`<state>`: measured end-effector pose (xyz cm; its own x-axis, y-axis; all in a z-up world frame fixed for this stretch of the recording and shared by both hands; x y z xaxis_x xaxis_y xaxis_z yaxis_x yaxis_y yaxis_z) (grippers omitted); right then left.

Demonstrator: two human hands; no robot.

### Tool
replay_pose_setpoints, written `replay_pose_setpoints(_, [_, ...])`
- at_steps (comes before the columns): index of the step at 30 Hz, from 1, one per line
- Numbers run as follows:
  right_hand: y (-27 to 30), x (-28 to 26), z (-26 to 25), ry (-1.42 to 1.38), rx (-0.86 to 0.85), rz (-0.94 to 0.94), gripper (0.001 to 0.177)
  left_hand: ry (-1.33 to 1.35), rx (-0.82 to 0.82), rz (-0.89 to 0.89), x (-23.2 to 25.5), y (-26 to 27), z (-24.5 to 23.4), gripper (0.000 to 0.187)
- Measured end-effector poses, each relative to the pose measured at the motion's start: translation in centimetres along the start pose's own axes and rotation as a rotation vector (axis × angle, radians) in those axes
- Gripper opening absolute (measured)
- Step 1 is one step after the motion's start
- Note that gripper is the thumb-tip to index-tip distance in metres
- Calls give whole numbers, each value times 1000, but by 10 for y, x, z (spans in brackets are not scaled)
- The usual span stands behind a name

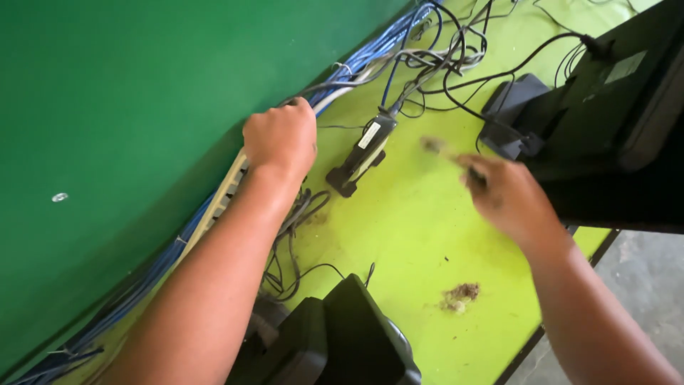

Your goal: The person uses a paintbrush to clean dust off a monitor, keyboard, mouse, and a bundle of cables. They move the equipment aside to brush the desk surface and finish by cleaning along a power strip.

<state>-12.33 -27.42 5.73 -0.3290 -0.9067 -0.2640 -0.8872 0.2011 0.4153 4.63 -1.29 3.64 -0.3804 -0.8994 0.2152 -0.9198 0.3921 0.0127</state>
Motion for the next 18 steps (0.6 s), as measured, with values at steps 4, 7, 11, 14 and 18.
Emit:
replay_pose_setpoints(4, [-52,33,40,-42,622,-266,33,-3,7,-24,2,3,-6,11])
replay_pose_setpoints(7, [-84,16,53,-36,726,-236,44,6,-34,-26,1,1,-4,15])
replay_pose_setpoints(11, [-92,3,45,-137,629,-257,37,-3,-5,-24,-2,1,1,12])
replay_pose_setpoints(14, [-54,-11,33,149,203,-222,36,-16,-6,4,3,-2,-3,17])
replay_pose_setpoints(18, [14,-12,6,253,-29,-343,41,-1,-15,-27,-3,0,2,12])
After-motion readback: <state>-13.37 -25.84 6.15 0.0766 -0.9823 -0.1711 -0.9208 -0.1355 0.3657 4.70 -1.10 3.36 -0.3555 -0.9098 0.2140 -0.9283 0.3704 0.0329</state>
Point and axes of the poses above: each hand's wrist, its own y-axis away from the middle knuckle, its own z-axis out of the palm, x = y × z, the point moved 6 cm from there along -y, towards the middle knuckle, and after that the axes turned 11 degrees about y, right-handed, at the moved point
